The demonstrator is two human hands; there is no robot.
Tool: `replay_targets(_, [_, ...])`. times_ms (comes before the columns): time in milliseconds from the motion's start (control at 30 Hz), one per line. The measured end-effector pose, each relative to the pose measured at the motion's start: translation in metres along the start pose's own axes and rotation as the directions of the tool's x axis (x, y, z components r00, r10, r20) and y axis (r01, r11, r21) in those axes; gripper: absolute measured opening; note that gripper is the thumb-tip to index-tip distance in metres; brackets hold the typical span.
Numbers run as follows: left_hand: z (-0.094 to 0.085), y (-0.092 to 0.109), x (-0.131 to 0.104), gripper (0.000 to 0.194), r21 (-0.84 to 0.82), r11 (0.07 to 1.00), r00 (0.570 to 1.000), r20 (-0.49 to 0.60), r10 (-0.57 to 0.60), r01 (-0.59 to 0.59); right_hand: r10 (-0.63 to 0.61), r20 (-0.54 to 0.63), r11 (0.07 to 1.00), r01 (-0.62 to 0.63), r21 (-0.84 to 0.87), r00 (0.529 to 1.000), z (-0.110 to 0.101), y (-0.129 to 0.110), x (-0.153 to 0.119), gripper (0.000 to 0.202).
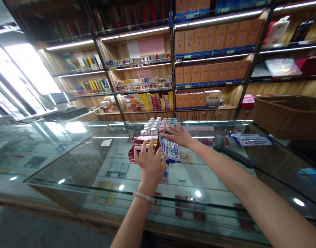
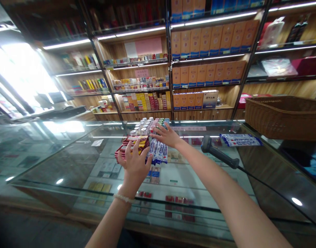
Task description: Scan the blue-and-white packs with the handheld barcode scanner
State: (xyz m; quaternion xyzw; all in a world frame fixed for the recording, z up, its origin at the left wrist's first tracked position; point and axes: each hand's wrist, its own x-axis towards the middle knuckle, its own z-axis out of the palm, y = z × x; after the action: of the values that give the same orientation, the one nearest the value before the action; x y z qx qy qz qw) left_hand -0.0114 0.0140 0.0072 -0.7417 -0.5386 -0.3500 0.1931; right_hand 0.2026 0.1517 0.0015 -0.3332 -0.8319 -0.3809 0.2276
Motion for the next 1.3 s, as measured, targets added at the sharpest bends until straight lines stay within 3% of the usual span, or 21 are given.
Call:
replay_targets(167, [-0.003,0.009,0.017,0.049,0.048,0.996,0.996,0.048,0.079,-0.081,0.054,0.000,0.999,-0.054,-0.008,0.999,-0.026,0.008,-0.003,0.059])
replay_targets(333, [-0.007,0.025,0.039,0.056,0.040,0.991,0.991,0.046,0.123,-0.125,0.111,-0.010,0.993,-0.111,-0.039,0.994,-0.052,0.020,-0.013,0.058])
replay_targets(600, [0.013,0.057,0.055,0.057,-0.056,0.983,0.985,-0.037,0.170,-0.172,0.245,0.018,0.963,-0.241,-0.121,0.969,-0.090,0.050,-0.054,0.054])
replay_targets(900, [0.037,0.117,0.083,0.055,-0.135,0.966,0.975,-0.034,0.219,-0.221,0.393,-0.011,0.894,-0.385,-0.229,0.919,-0.145,0.094,-0.124,0.051])
replay_targets(1133, [0.050,0.161,0.094,0.053,-0.217,0.938,0.961,-0.008,0.275,-0.270,0.441,-0.020,0.860,-0.429,-0.277,0.897,-0.162,0.112,-0.159,0.053])
replay_targets(1300, [0.063,0.194,0.099,0.053,-0.206,0.928,0.950,-0.023,0.312,-0.310,0.549,-0.030,0.789,-0.529,-0.312,0.836,-0.180,0.134,-0.187,0.051])
